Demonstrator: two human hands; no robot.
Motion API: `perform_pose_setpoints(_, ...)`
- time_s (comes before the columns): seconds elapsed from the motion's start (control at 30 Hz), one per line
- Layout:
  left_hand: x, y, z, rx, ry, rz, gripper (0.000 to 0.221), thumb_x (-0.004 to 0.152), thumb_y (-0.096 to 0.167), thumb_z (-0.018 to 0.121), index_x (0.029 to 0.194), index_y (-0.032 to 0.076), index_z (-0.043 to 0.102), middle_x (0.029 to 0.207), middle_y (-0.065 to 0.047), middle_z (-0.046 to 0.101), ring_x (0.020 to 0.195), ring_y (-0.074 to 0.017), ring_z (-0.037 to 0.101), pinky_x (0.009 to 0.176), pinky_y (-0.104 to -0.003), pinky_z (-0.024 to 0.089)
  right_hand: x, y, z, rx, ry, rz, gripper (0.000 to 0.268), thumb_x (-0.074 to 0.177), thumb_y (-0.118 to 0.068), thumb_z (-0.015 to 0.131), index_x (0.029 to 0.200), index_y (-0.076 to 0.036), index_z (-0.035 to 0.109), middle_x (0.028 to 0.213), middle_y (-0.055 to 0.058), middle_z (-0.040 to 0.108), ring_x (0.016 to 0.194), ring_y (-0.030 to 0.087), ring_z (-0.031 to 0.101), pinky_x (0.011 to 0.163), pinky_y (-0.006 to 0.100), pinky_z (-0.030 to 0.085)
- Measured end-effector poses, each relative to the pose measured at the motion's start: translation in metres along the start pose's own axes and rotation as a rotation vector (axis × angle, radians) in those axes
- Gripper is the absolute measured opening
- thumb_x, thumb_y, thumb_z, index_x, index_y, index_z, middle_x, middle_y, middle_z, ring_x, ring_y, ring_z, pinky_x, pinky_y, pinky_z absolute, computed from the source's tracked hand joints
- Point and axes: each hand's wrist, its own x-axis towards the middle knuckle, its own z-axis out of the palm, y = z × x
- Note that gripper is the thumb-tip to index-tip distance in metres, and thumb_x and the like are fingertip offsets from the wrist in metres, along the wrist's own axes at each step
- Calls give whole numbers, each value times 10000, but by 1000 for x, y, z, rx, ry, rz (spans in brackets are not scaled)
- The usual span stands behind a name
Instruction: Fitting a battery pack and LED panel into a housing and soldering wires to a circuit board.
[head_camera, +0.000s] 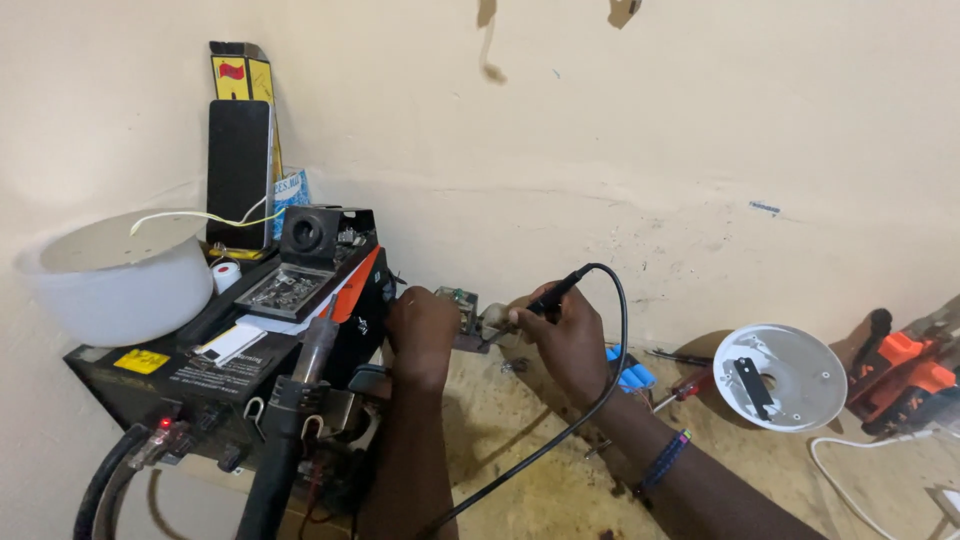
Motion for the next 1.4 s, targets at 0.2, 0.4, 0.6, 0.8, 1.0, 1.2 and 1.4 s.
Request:
perform_pose_setpoints(0.2,-6,4,0,70,-65,17,236,883,37,609,920,-107,792,878,-283,778,967,-464,784,772,-523,639,-5,-14,5,202,-99,-30,211,903,8,801,1074,6,677,821,146,680,722,203,666,658,325,469)
perform_pose_setpoints(0.4,6,-1,3,96,-43,30,223,924,6,615,942,-137,785,908,-317,773,984,-483,778,809,-520,635,3,7,0,338,-126,8,162,942,78,718,1082,14,668,845,140,588,664,201,600,589,328,457)
perform_pose_setpoints(0.6,4,-6,8,142,-49,25,175,927,17,653,924,-104,780,906,-288,776,986,-467,784,793,-533,650,3,7,-5,243,-103,33,151,925,0,723,1065,48,692,694,145,645,614,195,670,553,290,512)
perform_pose_setpoints(0.8,-4,0,2,132,-50,-10,179,944,22,658,907,-102,782,914,-290,777,981,-469,786,802,-532,651,-14,-22,3,365,-65,104,203,937,-1,733,1089,111,657,642,229,672,512,261,702,515,340,580)
perform_pose_setpoints(1.0,-9,0,0,129,-39,7,181,954,7,647,882,-91,781,884,-290,768,962,-461,786,796,-540,655,-21,-28,-2,367,125,279,297,928,-63,807,1006,145,609,746,319,700,534,276,689,469,381,611)
perform_pose_setpoints(1.2,2,-5,5,178,-59,3,184,970,20,639,909,-82,779,902,-262,777,962,-434,793,798,-516,659,-10,5,-1,286,163,375,301,976,-143,774,962,117,624,644,293,701,481,323,734,436,403,593)
perform_pose_setpoints(1.4,20,-17,17,128,-30,10,150,938,4,673,847,-74,762,827,-261,753,892,-440,792,732,-539,659,-18,-27,1,356,127,337,234,942,-83,783,904,93,633,650,283,697,507,308,737,538,416,641)
